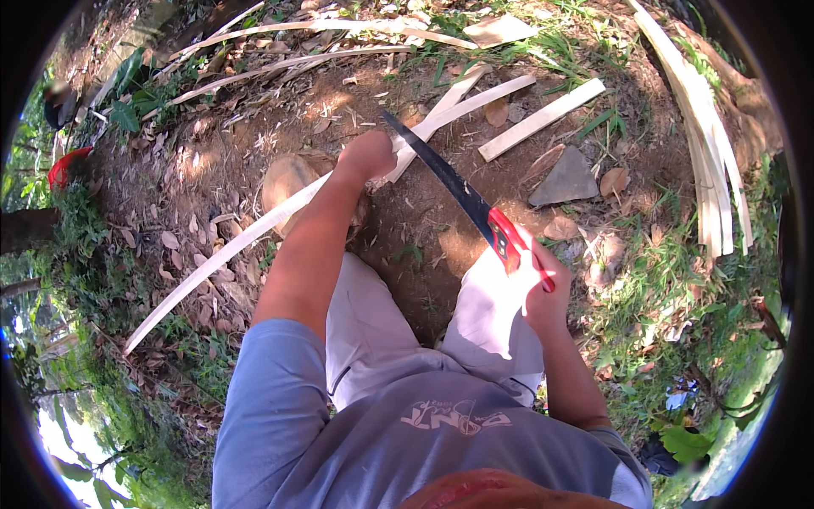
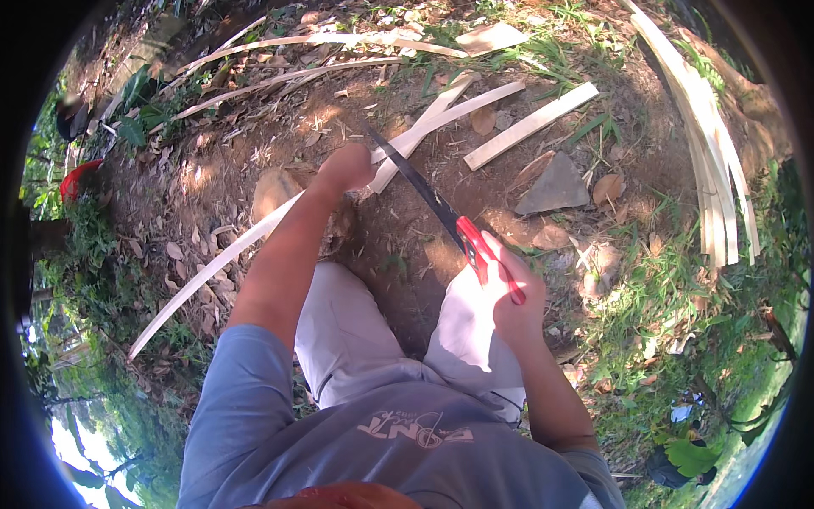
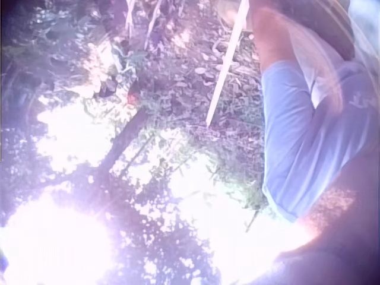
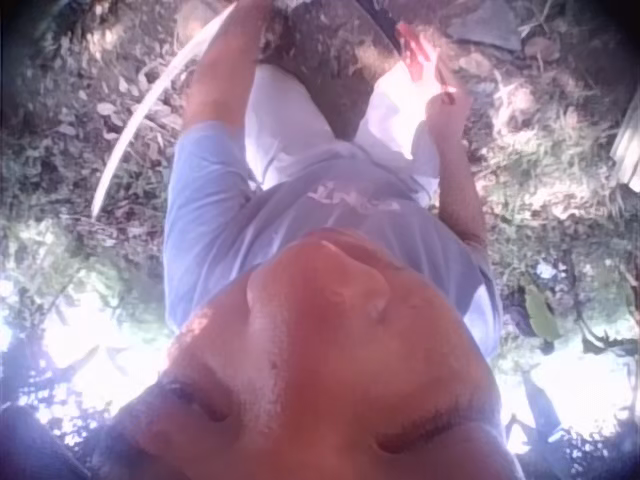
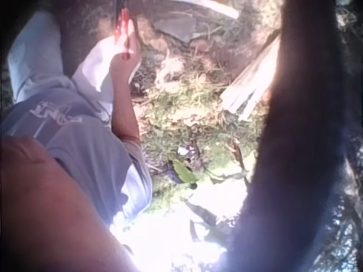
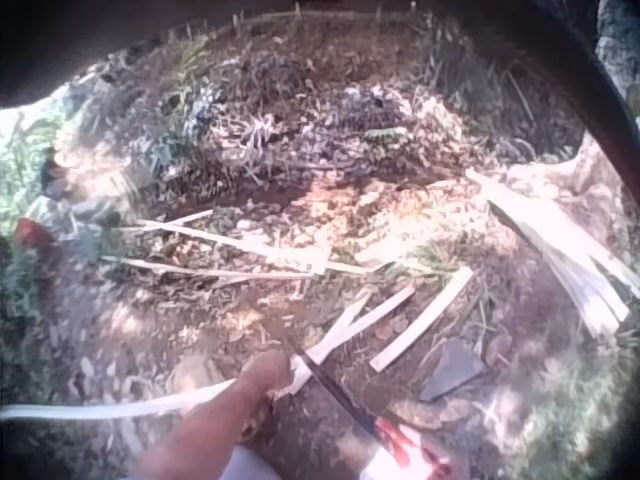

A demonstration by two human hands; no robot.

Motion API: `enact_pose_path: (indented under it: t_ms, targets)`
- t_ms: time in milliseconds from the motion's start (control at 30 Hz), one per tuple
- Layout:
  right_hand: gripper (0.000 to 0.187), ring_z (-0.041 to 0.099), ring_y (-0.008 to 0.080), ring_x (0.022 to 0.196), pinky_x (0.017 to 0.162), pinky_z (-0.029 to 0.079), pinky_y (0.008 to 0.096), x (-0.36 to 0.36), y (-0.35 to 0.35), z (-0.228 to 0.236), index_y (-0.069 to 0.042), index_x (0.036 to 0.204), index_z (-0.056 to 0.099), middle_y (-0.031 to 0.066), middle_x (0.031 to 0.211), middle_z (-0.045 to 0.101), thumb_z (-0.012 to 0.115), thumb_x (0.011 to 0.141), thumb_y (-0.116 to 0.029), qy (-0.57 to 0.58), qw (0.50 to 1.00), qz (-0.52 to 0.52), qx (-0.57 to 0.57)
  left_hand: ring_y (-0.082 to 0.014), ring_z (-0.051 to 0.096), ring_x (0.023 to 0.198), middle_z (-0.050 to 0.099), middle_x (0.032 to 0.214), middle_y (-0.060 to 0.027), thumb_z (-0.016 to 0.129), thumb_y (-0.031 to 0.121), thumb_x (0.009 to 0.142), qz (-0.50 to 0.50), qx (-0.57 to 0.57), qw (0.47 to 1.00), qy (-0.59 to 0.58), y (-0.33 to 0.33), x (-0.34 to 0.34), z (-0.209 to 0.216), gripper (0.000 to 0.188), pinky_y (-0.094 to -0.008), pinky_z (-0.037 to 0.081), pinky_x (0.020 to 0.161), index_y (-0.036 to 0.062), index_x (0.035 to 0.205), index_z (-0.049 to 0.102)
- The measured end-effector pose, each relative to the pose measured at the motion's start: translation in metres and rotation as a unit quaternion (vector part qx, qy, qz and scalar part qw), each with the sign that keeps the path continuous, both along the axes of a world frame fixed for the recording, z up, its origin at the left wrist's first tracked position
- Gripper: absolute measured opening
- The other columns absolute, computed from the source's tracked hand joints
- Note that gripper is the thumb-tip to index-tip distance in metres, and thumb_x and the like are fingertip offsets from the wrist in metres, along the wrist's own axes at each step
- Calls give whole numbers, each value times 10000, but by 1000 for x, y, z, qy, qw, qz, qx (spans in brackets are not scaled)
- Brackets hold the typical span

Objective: The person sits on the ground and uses a red hand saw to cut a long piece of light-colored wood into smaller segments. The person holds the wood with one hand and saws with the other, periodically adjusting the wood's position and placing cut pieces on the ground.

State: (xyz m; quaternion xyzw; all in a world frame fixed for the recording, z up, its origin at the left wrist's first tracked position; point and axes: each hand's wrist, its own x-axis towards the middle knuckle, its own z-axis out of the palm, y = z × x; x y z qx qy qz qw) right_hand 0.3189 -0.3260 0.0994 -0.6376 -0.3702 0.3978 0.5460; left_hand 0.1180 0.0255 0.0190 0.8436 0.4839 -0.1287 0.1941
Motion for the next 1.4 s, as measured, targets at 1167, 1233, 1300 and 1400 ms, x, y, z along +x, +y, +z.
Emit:
enact_pose_path:
  t_ms: [1167,1233,1300,1400]
  targets:
    - [367,718,170,1034,913,537,309,-53,200,-92,2,1373,674,189,1154,777,593,1073,-193,15,998,31,50,-314,791,886,793,937,-135,670,142,888,-78,158,983,53,-40,-3,-27,147,-436,632,766,77,931,794]
    - [368,710,151,975,870,540,301,-54,187,-91,-12,1387,671,162,1102,780,595,1075,-192,43,999,29,15,-318,791,886,793,938,-137,671,145,887,-76,153,984,52,-43,-2,-25,146,-436,633,764,76,931,793]
    - [367,680,120,875,795,532,287,-58,179,-89,-30,1398,671,113,1012,768,599,1077,-193,24,999,20,27,-332,791,856,792,923,-150,664,155,884,-76,148,985,44,-45,-3,-24,161,-449,632,752,67,931,789]
    - [363,597,73,729,681,497,267,-66,168,-95,-53,1405,676,33,881,716,604,1079,-196,-10,998,-4,69,-333,790,863,791,919,-150,651,155,893,-88,170,981,28,-52,-6,-32,167,-451,632,748,69,940,786]
